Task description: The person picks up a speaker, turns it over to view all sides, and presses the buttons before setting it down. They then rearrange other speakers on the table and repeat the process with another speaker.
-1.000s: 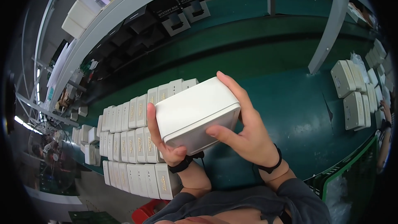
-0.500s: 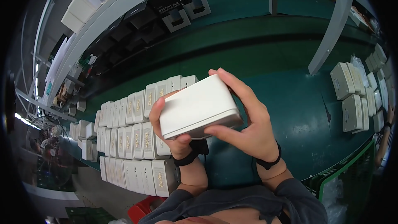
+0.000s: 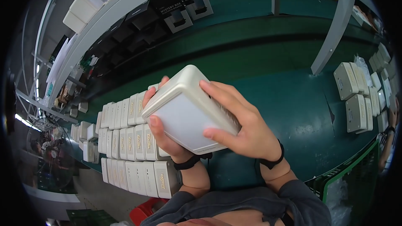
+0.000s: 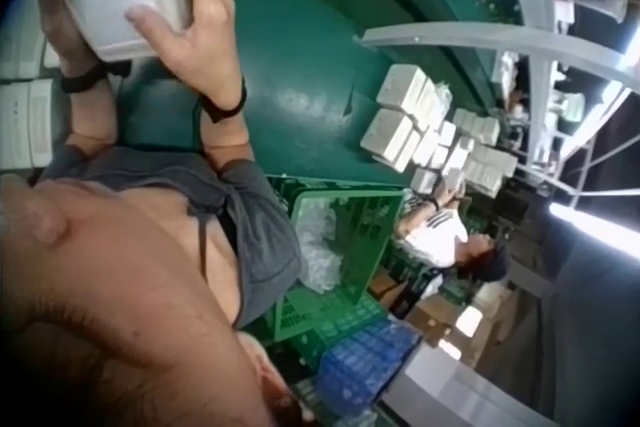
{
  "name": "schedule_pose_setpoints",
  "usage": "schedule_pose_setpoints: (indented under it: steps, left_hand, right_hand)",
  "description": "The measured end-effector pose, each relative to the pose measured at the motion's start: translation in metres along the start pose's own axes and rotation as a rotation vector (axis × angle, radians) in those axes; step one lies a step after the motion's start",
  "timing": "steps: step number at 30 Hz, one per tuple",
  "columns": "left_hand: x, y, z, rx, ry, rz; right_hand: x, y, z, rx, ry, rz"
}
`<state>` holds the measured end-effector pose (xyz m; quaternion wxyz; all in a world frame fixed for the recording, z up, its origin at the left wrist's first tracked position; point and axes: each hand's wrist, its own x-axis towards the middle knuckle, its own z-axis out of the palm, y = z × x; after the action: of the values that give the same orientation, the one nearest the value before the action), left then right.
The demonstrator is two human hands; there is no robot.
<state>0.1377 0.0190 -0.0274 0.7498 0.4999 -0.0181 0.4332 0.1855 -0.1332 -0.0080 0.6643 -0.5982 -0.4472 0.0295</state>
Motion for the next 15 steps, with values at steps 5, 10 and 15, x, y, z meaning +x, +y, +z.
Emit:
schedule_pose_setpoints:
  steps: [5, 10, 15]
  left_hand:
    - [-0.002, -0.005, 0.018, -0.091, 0.039, 0.183]
    - [-0.009, -0.008, -0.002, 0.118, -0.012, 0.399]
    - [0.004, 0.003, -0.019, 0.152, -0.235, 0.618]
  right_hand:
    - [0.002, 0.013, -0.004, 0.475, 0.031, 0.291]
    - [0.007, 0.039, -0.008, 0.910, -0.259, 0.614]
    - [0.011, 0.044, 0.000, 0.918, -0.426, 0.650]
